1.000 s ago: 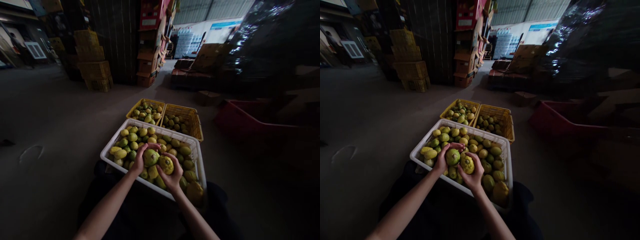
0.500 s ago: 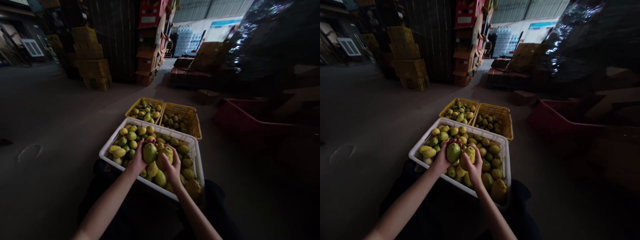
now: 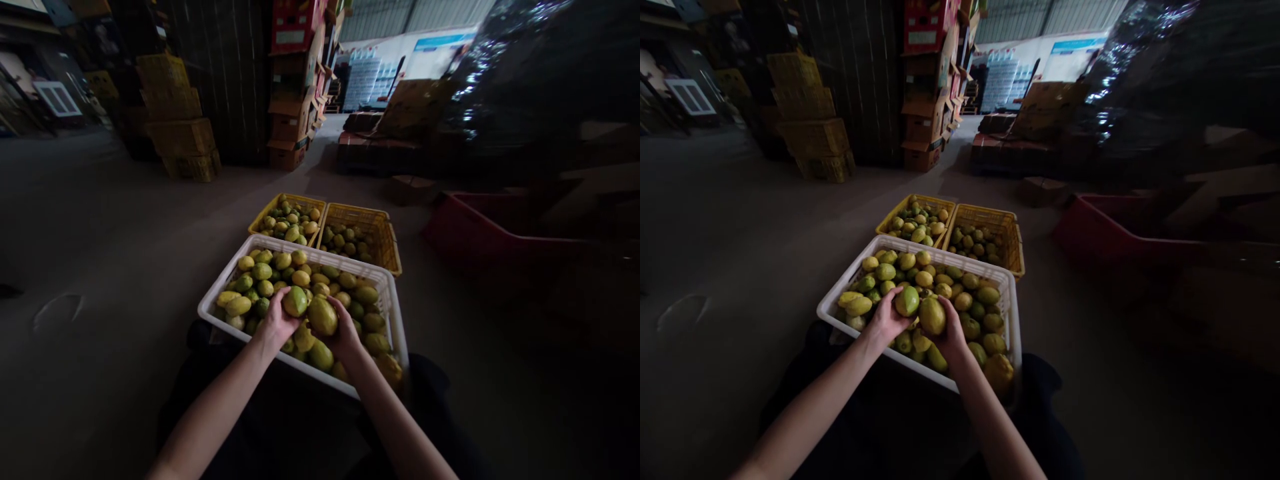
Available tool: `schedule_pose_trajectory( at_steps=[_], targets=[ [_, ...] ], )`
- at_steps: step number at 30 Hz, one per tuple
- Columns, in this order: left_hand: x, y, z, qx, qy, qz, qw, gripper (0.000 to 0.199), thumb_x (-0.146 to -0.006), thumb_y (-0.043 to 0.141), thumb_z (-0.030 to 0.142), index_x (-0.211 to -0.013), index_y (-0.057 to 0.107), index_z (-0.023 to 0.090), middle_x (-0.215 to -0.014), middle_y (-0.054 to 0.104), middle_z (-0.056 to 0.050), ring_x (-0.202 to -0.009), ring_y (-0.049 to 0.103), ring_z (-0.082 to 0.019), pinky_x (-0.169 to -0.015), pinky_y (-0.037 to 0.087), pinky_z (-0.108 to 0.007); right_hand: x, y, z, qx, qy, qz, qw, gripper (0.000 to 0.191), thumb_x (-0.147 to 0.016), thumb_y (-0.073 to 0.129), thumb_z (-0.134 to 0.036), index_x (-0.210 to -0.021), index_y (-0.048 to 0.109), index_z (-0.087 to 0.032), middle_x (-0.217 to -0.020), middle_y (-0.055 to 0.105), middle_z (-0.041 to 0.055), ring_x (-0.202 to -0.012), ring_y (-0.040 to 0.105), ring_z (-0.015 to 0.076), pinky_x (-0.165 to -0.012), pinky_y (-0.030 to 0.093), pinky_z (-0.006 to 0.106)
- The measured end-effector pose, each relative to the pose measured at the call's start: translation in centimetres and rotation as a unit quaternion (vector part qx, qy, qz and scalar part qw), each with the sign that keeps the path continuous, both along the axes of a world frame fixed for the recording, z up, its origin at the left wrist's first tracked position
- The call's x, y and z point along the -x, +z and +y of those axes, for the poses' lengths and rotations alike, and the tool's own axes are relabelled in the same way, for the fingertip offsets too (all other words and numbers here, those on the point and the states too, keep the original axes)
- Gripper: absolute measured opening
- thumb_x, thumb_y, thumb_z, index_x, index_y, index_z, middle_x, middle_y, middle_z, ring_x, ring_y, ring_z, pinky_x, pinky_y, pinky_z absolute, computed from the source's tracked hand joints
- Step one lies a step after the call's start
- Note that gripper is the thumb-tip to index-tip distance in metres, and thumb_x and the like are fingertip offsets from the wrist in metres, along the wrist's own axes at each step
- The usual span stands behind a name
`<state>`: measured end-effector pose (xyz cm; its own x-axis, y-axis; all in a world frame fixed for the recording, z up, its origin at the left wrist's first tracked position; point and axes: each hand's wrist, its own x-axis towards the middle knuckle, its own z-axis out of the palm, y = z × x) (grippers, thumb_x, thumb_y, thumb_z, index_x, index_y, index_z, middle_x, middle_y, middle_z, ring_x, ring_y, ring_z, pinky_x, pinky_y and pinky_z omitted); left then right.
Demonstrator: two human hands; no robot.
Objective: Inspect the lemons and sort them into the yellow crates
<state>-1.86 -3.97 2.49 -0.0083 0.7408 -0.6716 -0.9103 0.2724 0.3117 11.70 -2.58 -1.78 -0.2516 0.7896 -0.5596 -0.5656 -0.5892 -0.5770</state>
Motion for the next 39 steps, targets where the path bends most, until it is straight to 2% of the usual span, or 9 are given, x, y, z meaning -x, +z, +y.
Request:
schedule_pose_trajectory(
  at_steps=[4, 9, 13, 17, 22, 25, 30, 36, 39],
  targets=[
    [0.0, 0.4, -0.1, -0.010, 0.044, 0.027, 0.999, 0.006, -0.083, 0.066, 0.019, -0.085, 0.061, 0.017, -0.074, 0.066, -0.003, -0.063, 0.063, -0.015, -0.061, 0.054, -0.026, -0.2, 1.9, -0.2, 0.000, 0.039, 0.085, 0.996, 0.027, -0.074, 0.071, -0.035, -0.097, 0.065, -0.023, -0.074, 0.073, 0.0015, -0.055, 0.068, 0.0206, -0.039, 0.053, 0.028],
    [0.5, 0.8, -0.5, -0.067, 0.056, -0.067, 0.994, 0.014, -0.088, 0.060, 0.028, -0.092, 0.062, 0.015, -0.075, 0.066, -0.005, -0.065, 0.065, -0.016, -0.059, 0.056, -0.026, -0.8, 3.6, -0.2, 0.016, 0.013, 0.102, 0.995, 0.020, -0.082, 0.063, -0.038, -0.092, 0.066, -0.021, -0.071, 0.074, 0.0038, -0.055, 0.069, 0.0232, -0.041, 0.053, 0.032],
    [0.8, 0.7, -0.8, -0.102, 0.009, -0.123, 0.987, 0.037, -0.093, 0.047, 0.039, -0.111, 0.063, 0.010, -0.085, 0.069, -0.011, -0.072, 0.067, -0.019, -0.056, 0.055, -0.026, -1.0, 3.7, 0.0, 0.058, -0.043, 0.094, 0.993, 0.018, -0.086, 0.057, -0.037, -0.086, 0.066, -0.021, -0.065, 0.072, 0.0035, -0.055, 0.069, 0.0229, -0.051, 0.056, 0.035],
    [0.7, 0.7, -0.8, -0.118, 0.007, -0.105, 0.987, 0.036, -0.098, 0.036, 0.030, -0.120, 0.063, 0.021, -0.089, 0.071, -0.009, -0.078, 0.068, -0.018, -0.061, 0.055, -0.025, -0.7, 3.6, 0.3, 0.079, -0.053, 0.072, 0.993, 0.026, -0.092, 0.045, -0.032, -0.082, 0.065, -0.019, -0.063, 0.072, 0.0058, -0.054, 0.068, 0.0229, -0.050, 0.056, 0.034],
    [0.2, 1.0, -0.5, -0.110, 0.024, -0.087, 0.990, 0.028, -0.091, 0.053, 0.029, -0.114, 0.064, 0.019, -0.085, 0.071, -0.006, -0.079, 0.069, -0.020, -0.073, 0.059, -0.033, -1.0, 3.9, 0.2, 0.055, -0.056, 0.064, 0.995, 0.014, -0.085, 0.058, -0.032, -0.086, 0.066, -0.020, -0.063, 0.071, 0.0015, -0.052, 0.066, 0.0203, -0.051, 0.056, 0.033],
    [0.0, 0.9, -0.6, -0.100, 0.005, -0.100, 0.990, 0.027, -0.089, 0.057, 0.031, -0.110, 0.063, 0.015, -0.082, 0.070, -0.006, -0.075, 0.069, -0.020, -0.066, 0.059, -0.031, -1.7, 4.1, 0.2, 0.064, -0.053, 0.056, 0.995, 0.015, -0.084, 0.060, -0.034, -0.086, 0.066, -0.021, -0.062, 0.070, 0.0016, -0.052, 0.066, 0.0213, -0.050, 0.055, 0.033],
    [-0.1, 0.6, -0.8, -0.067, -0.014, -0.137, 0.988, 0.037, -0.095, 0.037, 0.026, -0.122, 0.059, 0.013, -0.089, 0.071, -0.010, -0.073, 0.070, -0.019, -0.057, 0.056, -0.027, -2.2, 4.4, 0.2, 0.092, -0.068, 0.046, 0.992, 0.018, -0.089, 0.051, -0.029, -0.092, 0.066, -0.020, -0.064, 0.071, 0.0031, -0.057, 0.068, 0.0209, -0.063, 0.060, 0.037],
    [-0.4, 0.1, -0.4, -0.064, 0.045, -0.100, 0.992, 0.031, -0.091, 0.052, 0.037, -0.113, 0.062, 0.017, -0.085, 0.069, -0.006, -0.074, 0.069, -0.019, -0.064, 0.059, -0.029, -2.8, 5.1, -0.3, 0.079, -0.053, 0.045, 0.994, 0.010, -0.086, 0.060, -0.029, -0.087, 0.066, -0.021, -0.064, 0.071, 0.0003, -0.054, 0.066, 0.0184, -0.057, 0.060, 0.032],
    [-0.6, -0.2, -0.1, -0.048, 0.086, -0.084, 0.992, 0.024, -0.094, 0.047, 0.030, -0.110, 0.063, 0.021, -0.082, 0.068, -0.003, -0.068, 0.068, -0.016, -0.061, 0.059, -0.029, -3.6, 4.6, -0.3, 0.074, -0.051, 0.054, 0.994, 0.008, -0.082, 0.063, -0.030, -0.083, 0.065, -0.022, -0.063, 0.071, 0.0004, -0.054, 0.066, 0.0193, -0.055, 0.059, 0.033]
  ],
)
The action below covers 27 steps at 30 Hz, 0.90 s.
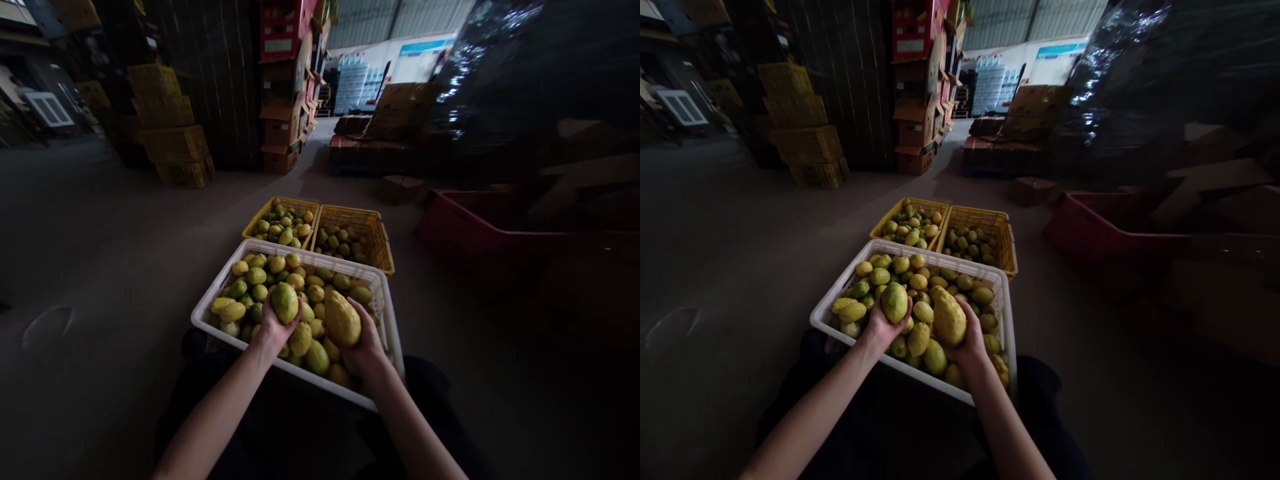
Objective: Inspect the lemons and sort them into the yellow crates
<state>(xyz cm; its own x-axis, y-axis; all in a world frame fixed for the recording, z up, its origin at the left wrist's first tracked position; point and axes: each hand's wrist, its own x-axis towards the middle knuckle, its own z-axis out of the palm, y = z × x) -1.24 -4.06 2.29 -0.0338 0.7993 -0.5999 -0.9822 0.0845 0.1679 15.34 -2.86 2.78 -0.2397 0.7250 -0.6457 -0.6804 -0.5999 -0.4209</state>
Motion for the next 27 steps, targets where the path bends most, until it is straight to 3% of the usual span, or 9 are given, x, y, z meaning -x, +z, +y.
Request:
schedule_pose_trajectory(
  at_steps=[3, 6, 9, 13, 20, 27],
  targets=[
    [-0.3, -0.2, 0.2, 0.010, -0.024, -0.018, 0.999, 0.028, -0.093, 0.043, 0.023, -0.114, 0.062, 0.020, -0.082, 0.067, -0.005, -0.068, 0.067, -0.018, -0.057, 0.058, -0.029, -0.8, -1.2, 0.3, -0.021, -0.001, 0.009, 1.000, 0.007, -0.080, 0.063, -0.029, -0.080, 0.065, -0.022, -0.065, 0.072, 0.0021, -0.058, 0.069, 0.0212, -0.062, 0.061, 0.036],
    [-0.8, -0.3, 0.1, -0.006, -0.039, -0.017, 0.999, 0.027, -0.092, 0.049, 0.028, -0.113, 0.063, 0.018, -0.086, 0.068, -0.007, -0.073, 0.068, -0.020, -0.060, 0.059, -0.031, -1.1, -1.9, 0.2, -0.030, 0.023, 0.010, 0.999, 0.011, -0.079, 0.063, -0.030, -0.082, 0.068, -0.021, -0.065, 0.072, 0.0047, -0.068, 0.073, 0.0254, -0.068, 0.062, 0.039],
    [-1.3, -0.3, 0.1, -0.007, -0.038, 0.005, 0.999, 0.023, -0.090, 0.055, 0.036, -0.100, 0.064, 0.017, -0.082, 0.067, -0.006, -0.073, 0.068, -0.020, -0.062, 0.060, -0.031, -1.0, -1.2, -0.2, -0.036, 0.032, 0.003, 0.999, 0.014, -0.077, 0.068, -0.034, -0.083, 0.068, -0.021, -0.064, 0.072, 0.0049, -0.071, 0.074, 0.0272, -0.067, 0.062, 0.039],
    [-1.6, 0.1, 0.1, -0.012, -0.042, 0.019, 0.999, 0.023, -0.087, 0.060, 0.040, -0.092, 0.063, 0.017, -0.076, 0.066, -0.004, -0.067, 0.067, -0.017, -0.058, 0.059, -0.028, -0.8, 0.3, -0.6, -0.027, 0.000, -0.033, 0.999, 0.012, -0.081, 0.066, -0.032, -0.082, 0.066, -0.020, -0.060, 0.070, 0.0018, -0.060, 0.071, 0.0226, -0.067, 0.062, 0.038],
    [-1.6, -0.1, 0.3, -0.016, -0.057, 0.017, 0.998, 0.034, -0.095, 0.048, 0.038, -0.120, 0.060, 0.017, -0.087, 0.069, -0.008, -0.078, 0.071, -0.023, -0.067, 0.061, -0.036, -1.4, -0.7, -0.2, -0.073, 0.000, 0.014, 0.997, 0.017, -0.084, 0.064, -0.036, -0.094, 0.068, -0.023, -0.071, 0.074, 0.0017, -0.061, 0.071, 0.0231, -0.066, 0.062, 0.042],
    [-1.1, -0.2, 0.4, -0.023, -0.082, -0.028, 0.996, 0.048, -0.097, 0.045, 0.039, -0.136, 0.049, 0.010, -0.099, 0.071, -0.016, -0.085, 0.072, -0.023, -0.062, 0.061, -0.028, -0.5, -0.3, -0.3, -0.038, -0.010, 0.063, 0.997, 0.023, -0.087, 0.060, -0.037, -0.101, 0.066, -0.019, -0.082, 0.077, 0.0074, -0.077, 0.075, 0.0272, -0.065, 0.062, 0.040]
  ],
)
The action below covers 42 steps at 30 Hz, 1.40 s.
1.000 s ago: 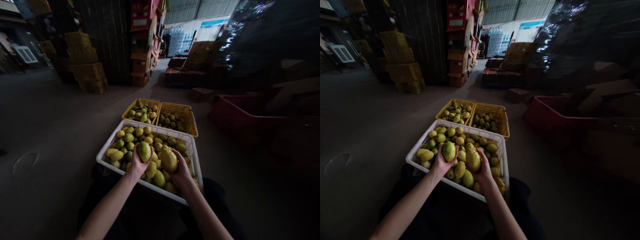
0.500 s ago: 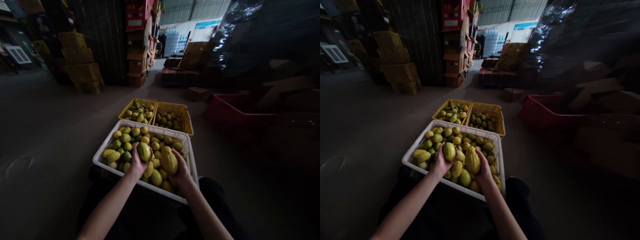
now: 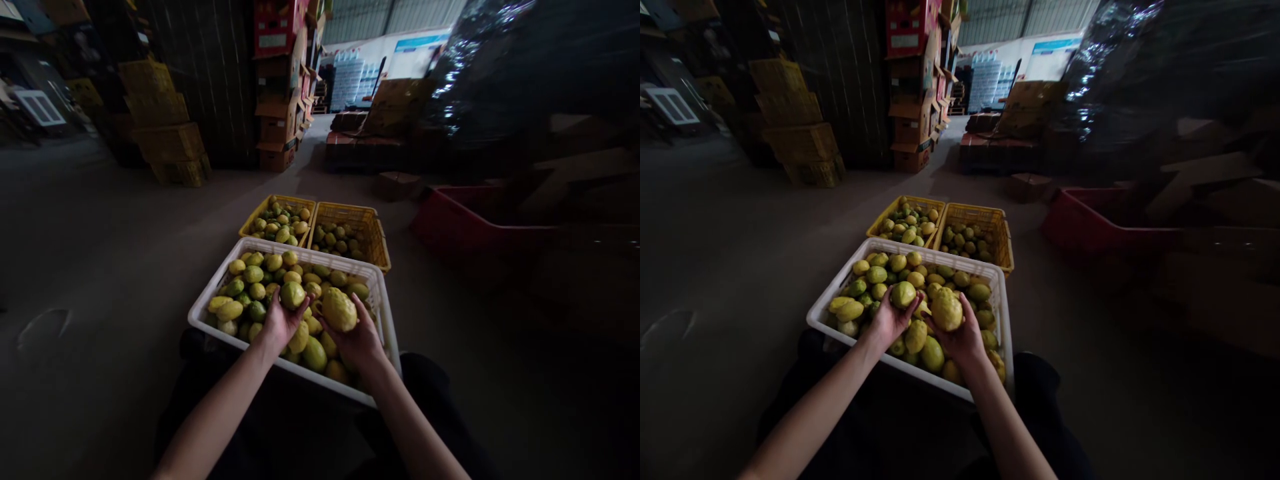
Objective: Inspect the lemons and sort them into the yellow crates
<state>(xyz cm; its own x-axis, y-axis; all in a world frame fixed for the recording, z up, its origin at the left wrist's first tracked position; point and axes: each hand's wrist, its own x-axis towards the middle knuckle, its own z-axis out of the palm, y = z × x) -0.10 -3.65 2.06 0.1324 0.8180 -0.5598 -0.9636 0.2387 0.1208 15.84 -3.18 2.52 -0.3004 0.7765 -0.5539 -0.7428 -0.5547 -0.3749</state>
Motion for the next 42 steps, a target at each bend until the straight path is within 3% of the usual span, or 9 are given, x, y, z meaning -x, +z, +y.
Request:
schedule_pose_trajectory(
  at_steps=[6, 11, 15, 18, 23, 27, 33, 38, 42],
  targets=[
    [0.3, 0.1, -0.4, 0.001, -0.003, -0.013, 1.000, 0.048, -0.099, 0.043, 0.042, -0.134, 0.051, 0.010, -0.093, 0.070, -0.015, -0.082, 0.072, -0.022, -0.055, 0.061, -0.024, 0.5, 0.1, 0.0, 0.009, 0.008, 0.021, 1.000, 0.027, -0.087, 0.063, -0.040, -0.102, 0.066, -0.018, -0.083, 0.077, 0.0069, -0.079, 0.075, 0.0258, -0.066, 0.063, 0.035],
    [1.1, 0.7, -0.7, 0.020, -0.034, -0.007, 0.999, 0.048, -0.098, 0.045, 0.046, -0.128, 0.055, 0.010, -0.085, 0.069, -0.012, -0.077, 0.072, -0.021, -0.049, 0.058, -0.020, 0.5, -0.2, 0.2, 0.016, 0.005, 0.027, 1.000, 0.018, -0.088, 0.063, -0.033, -0.101, 0.066, -0.021, -0.082, 0.077, 0.0040, -0.076, 0.075, 0.0226, -0.055, 0.060, 0.027],
    [1.4, 1.0, -0.7, -0.006, -0.031, 0.046, 0.998, 0.036, -0.093, 0.057, 0.038, -0.117, 0.060, 0.011, -0.084, 0.069, -0.010, -0.074, 0.071, -0.020, -0.052, 0.058, -0.020, 1.0, -0.7, 0.4, -0.030, -0.003, 0.020, 0.999, 0.018, -0.083, 0.070, -0.026, -0.099, 0.065, -0.021, -0.085, 0.077, 0.0034, -0.077, 0.075, 0.0226, -0.067, 0.064, 0.034],
    [1.3, 0.8, -0.9, -0.045, -0.013, 0.145, 0.988, 0.026, -0.086, 0.069, 0.026, -0.109, 0.062, 0.015, -0.087, 0.070, -0.007, -0.076, 0.071, -0.018, -0.056, 0.057, -0.019, 1.5, -0.8, 0.3, -0.086, -0.004, -0.004, 0.996, 0.026, -0.080, 0.073, -0.025, -0.105, 0.064, -0.022, -0.095, 0.077, 0.0041, -0.087, 0.074, 0.0241, -0.075, 0.065, 0.039],
    [1.4, 0.2, -1.7, -0.177, 0.083, 0.377, 0.905, 0.050, -0.060, 0.080, -0.003, -0.101, 0.064, 0.022, -0.099, 0.071, -0.001, -0.092, 0.067, -0.015, -0.078, 0.053, -0.016, 2.3, -0.7, -0.3, -0.199, -0.035, -0.138, 0.970, 0.045, -0.067, 0.084, -0.019, -0.107, 0.063, -0.028, -0.098, 0.075, 0.0005, -0.082, 0.072, 0.0211, -0.068, 0.064, 0.032],
    [2.3, -0.1, -2.4, -0.245, 0.071, 0.454, 0.854, 0.053, -0.055, 0.084, 0.000, -0.101, 0.067, 0.022, -0.111, 0.067, -0.003, -0.107, 0.061, -0.017, -0.089, 0.049, -0.018, 2.7, -0.9, -0.6, -0.247, -0.059, -0.220, 0.942, 0.064, -0.053, 0.089, -0.008, -0.108, 0.063, -0.028, -0.089, 0.073, -0.0046, -0.078, 0.069, 0.0151, -0.068, 0.059, 0.022],
    [3.4, -0.6, -2.6, -0.207, 0.058, 0.406, 0.888, 0.049, -0.059, 0.085, 0.011, -0.103, 0.067, 0.024, -0.122, 0.064, -0.006, -0.119, 0.057, -0.025, -0.090, 0.052, -0.026, 3.1, -1.2, -0.2, -0.321, -0.059, -0.275, 0.905, 0.067, -0.038, 0.091, -0.003, -0.097, 0.067, -0.025, -0.090, 0.071, -0.0054, -0.084, 0.063, 0.0140, -0.072, 0.054, 0.019],
    [3.6, -0.2, -2.2, -0.221, 0.054, 0.445, 0.866, 0.060, -0.052, 0.085, 0.003, -0.105, 0.067, 0.024, -0.124, 0.065, -0.004, -0.121, 0.056, -0.024, -0.093, 0.050, -0.024, 3.4, -1.4, -0.2, -0.332, -0.015, -0.311, 0.890, 0.073, -0.037, 0.093, -0.011, -0.102, 0.066, -0.027, -0.092, 0.071, -0.0052, -0.083, 0.065, 0.0159, -0.073, 0.055, 0.022],
    [3.8, -0.3, -2.0, -0.231, 0.042, 0.418, 0.878, 0.052, -0.058, 0.086, 0.010, -0.105, 0.066, 0.022, -0.114, 0.070, -0.003, -0.111, 0.062, -0.021, -0.094, 0.048, -0.026, 3.3, -1.2, -0.6, -0.303, 0.010, -0.326, 0.895, 0.069, -0.047, 0.093, -0.024, -0.108, 0.061, -0.027, -0.099, 0.072, 0.0000, -0.089, 0.068, 0.0232, -0.076, 0.057, 0.032]
  ],
)
